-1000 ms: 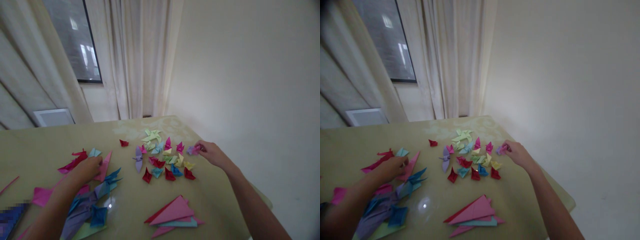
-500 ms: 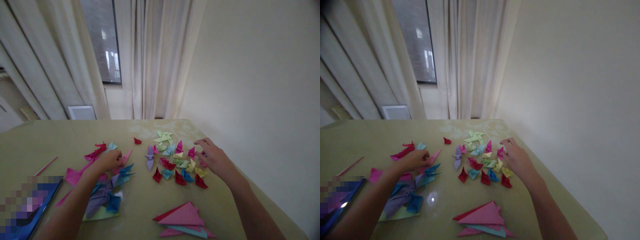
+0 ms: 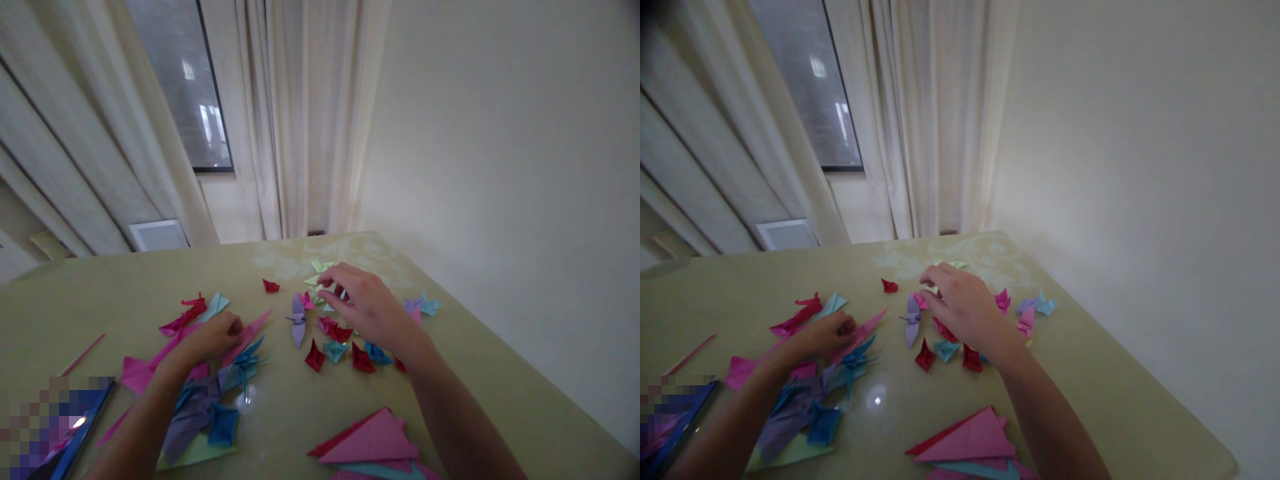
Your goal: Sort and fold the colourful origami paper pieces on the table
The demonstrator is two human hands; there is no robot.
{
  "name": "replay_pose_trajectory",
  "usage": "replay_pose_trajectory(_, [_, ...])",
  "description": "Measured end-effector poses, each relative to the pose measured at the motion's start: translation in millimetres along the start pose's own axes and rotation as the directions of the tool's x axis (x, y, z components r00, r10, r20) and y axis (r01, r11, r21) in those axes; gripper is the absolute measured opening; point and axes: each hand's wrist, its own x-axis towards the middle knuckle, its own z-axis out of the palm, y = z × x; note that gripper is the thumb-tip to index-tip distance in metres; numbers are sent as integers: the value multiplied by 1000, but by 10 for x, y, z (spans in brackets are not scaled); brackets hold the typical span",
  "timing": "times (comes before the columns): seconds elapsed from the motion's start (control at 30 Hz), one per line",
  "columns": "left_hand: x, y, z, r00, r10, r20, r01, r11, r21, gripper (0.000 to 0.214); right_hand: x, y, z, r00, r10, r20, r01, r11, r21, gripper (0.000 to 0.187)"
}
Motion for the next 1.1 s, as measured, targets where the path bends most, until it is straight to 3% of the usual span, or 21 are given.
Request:
replay_pose_trajectory(0.1, [-32,39,-124,996,11,-88,-11,1000,2,19,-9,-13,-35,1000,7,2,-7,999,49,7])
replay_pose_trajectory(0.2, [-169,202,-344,952,83,-295,-156,959,-235,28,-13,-52,-56,1000,3,4,-4,990,141,7])
replay_pose_trajectory(0.3, [-396,522,-524,873,72,-482,-390,697,-602,39,-9,-93,-15,1000,-7,10,4,968,251,20])
replay_pose_trajectory(0.4, [-627,879,-567,855,112,-506,-490,493,-719,45,-1,-144,61,1000,-11,2,10,937,348,40])
replay_pose_trajectory(0.47, [-740,1061,-535,844,197,-499,-526,481,-701,33,3,-188,100,999,-10,-46,28,920,390,33])
replay_pose_trajectory(0.57, [-828,1205,-475,812,302,-500,-574,565,-592,18,-11,-256,117,989,4,-145,59,902,428,6])
replay_pose_trajectory(0.7, [-857,1237,-447,754,307,-580,-613,646,-455,16,-64,-317,103,986,-23,-163,96,886,454,5])
replay_pose_trajectory(0.8, [-890,1265,-449,805,278,-524,-578,569,-585,20,-102,-324,122,975,2,-220,102,883,458,10])
replay_pose_trajectory(0.9, [-953,1341,-455,854,276,-441,-520,454,-723,22,-121,-322,157,969,30,-246,96,869,485,26])
replay_pose_trajectory(1.0, [-1005,1409,-465,849,291,-440,-526,395,-753,21,-130,-339,159,977,-23,-212,124,870,477,29])
replay_pose_trajectory(1.1, [-1019,1404,-481,844,326,-427,-533,416,-737,22,-137,-357,118,977,-84,-195,159,898,410,26])
